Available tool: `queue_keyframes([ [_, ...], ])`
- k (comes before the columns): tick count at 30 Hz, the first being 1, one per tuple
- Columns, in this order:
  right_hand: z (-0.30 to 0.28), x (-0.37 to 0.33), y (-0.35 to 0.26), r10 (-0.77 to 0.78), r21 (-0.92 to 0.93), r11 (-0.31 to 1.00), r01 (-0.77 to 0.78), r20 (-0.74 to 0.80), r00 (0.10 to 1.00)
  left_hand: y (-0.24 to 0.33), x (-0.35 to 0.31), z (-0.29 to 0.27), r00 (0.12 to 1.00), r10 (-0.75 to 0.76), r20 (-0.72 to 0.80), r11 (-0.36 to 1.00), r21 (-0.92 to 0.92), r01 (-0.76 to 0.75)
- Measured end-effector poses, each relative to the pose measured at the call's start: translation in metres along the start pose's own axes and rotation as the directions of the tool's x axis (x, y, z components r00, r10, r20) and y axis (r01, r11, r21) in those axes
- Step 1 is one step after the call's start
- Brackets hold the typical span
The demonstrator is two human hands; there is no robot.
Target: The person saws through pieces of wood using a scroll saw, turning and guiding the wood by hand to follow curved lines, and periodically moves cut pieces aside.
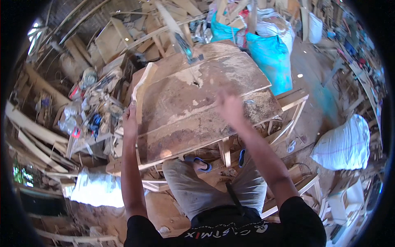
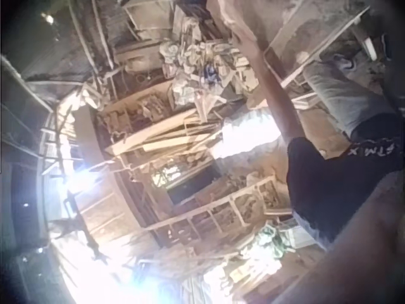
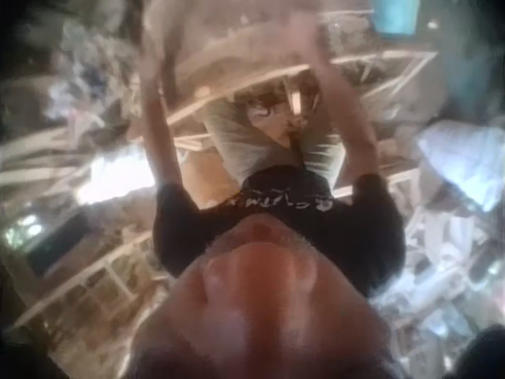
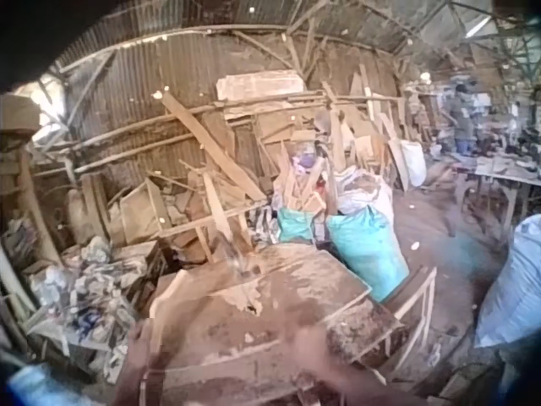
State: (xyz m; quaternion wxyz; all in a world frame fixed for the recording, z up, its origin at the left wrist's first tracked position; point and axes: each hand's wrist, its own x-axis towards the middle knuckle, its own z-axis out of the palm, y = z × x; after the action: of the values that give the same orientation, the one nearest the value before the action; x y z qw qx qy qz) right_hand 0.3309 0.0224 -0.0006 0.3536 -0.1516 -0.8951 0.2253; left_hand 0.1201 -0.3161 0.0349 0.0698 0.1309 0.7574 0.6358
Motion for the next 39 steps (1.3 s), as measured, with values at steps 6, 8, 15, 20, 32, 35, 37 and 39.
queue_keyframes([
  [6,0.044,0.102,0.060,-0.352,-0.014,0.933,0.359,0.162,0.922,0.029,-0.110,0.033,0.971,-0.084,0.225,0.868,-0.461,0.182],
  [8,0.044,0.114,0.052,-0.320,-0.012,0.939,0.343,0.335,0.886,0.023,-0.133,0.029,0.948,-0.118,0.297,0.785,-0.556,0.272],
  [15,-0.041,0.031,0.074,-0.204,-0.097,0.965,0.245,0.318,0.926,0.021,-0.187,0.032,0.939,-0.104,0.327,0.939,-0.279,0.201],
  [20,-0.132,-0.121,0.019,-0.022,0.491,0.868,-0.082,0.202,0.979,0.033,-0.219,0.100,0.889,0.053,0.455,0.999,-0.015,-0.051],
  [32,-0.160,-0.441,0.125,0.998,0.672,0.046,-0.739,-0.004,0.059,0.010,-0.183,0.089,0.789,0.505,0.350,0.710,0.352,-0.610],
  [35,-0.183,-0.509,0.169,0.963,0.310,-0.195,-0.930,-0.121,-0.242,-0.008,-0.112,-0.028,0.814,0.513,0.273,0.311,0.824,-0.473],
  [37,-0.168,-0.602,0.210,0.927,0.286,-0.175,-0.942,-0.275,-0.255,-0.035,-0.097,-0.048,0.880,0.415,0.232,0.197,0.921,-0.336],
  [39,-0.184,-0.606,0.198,0.856,0.111,-0.244,-0.963,-0.442,-0.268,-0.058,-0.109,-0.050,0.935,0.319,0.154,0.226,0.946,-0.232],
])
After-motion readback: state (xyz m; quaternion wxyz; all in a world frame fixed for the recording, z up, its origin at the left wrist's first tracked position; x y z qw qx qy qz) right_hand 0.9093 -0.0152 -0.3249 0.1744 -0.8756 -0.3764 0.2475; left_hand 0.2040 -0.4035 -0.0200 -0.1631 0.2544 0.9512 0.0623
